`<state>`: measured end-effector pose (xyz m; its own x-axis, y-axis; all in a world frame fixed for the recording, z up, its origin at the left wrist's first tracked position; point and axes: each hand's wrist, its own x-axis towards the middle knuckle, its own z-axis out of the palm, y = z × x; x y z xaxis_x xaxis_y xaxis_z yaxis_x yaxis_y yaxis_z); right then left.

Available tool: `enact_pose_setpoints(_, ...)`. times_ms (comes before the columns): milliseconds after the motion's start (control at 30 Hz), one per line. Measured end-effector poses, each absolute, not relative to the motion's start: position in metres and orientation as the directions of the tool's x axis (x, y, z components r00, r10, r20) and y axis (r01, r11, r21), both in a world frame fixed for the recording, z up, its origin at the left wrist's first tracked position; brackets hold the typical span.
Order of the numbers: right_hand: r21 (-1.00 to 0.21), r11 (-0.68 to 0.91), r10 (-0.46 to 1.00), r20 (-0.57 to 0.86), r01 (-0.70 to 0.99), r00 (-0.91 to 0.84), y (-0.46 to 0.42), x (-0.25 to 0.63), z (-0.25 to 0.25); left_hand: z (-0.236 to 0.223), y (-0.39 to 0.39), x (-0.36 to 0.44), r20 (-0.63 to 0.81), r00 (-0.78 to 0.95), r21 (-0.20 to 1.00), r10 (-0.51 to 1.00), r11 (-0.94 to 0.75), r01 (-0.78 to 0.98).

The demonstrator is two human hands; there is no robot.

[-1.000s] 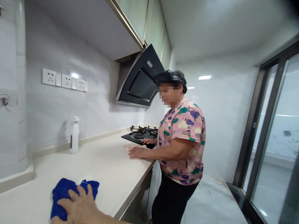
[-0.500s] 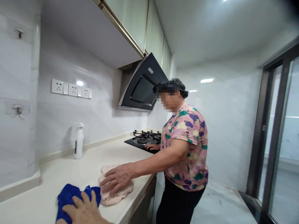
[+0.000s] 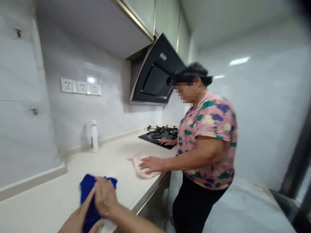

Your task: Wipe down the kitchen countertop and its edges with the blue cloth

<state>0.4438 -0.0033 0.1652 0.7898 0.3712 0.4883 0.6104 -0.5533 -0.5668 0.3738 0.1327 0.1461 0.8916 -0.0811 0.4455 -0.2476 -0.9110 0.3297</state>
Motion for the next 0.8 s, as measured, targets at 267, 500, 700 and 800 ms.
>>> enact_pose_setpoints(267, -0.762, -0.382, 0.118, 0.521, 0.523, 0.846, 0.000, 0.456, 0.157, 0.167, 0.114, 0.358, 0.251, 0.967, 0.278, 0.036, -0.960, -0.036)
enact_pose_setpoints(500, -0.750, -0.421, 0.000, 0.562, 0.510, 0.827, 0.002, 0.457, 0.160, 0.170, 0.161, 0.344, 0.289, 0.957, 0.341, 0.006, -0.935, -0.097)
enact_pose_setpoints(700, -0.487, -0.283, 0.677, 0.509, 0.826, 0.532, -0.012, 0.431, 0.167, 0.195, 0.165, 0.295, 0.130, 0.991, 0.360, -0.025, -0.930, -0.071)
enact_pose_setpoints(800, -0.416, -0.286, 0.785, 0.415, 0.863, 0.460, -0.017, 0.424, 0.165, 0.200, 0.189, 0.259, 0.078, 0.996, 0.293, 0.043, -0.956, 0.018)
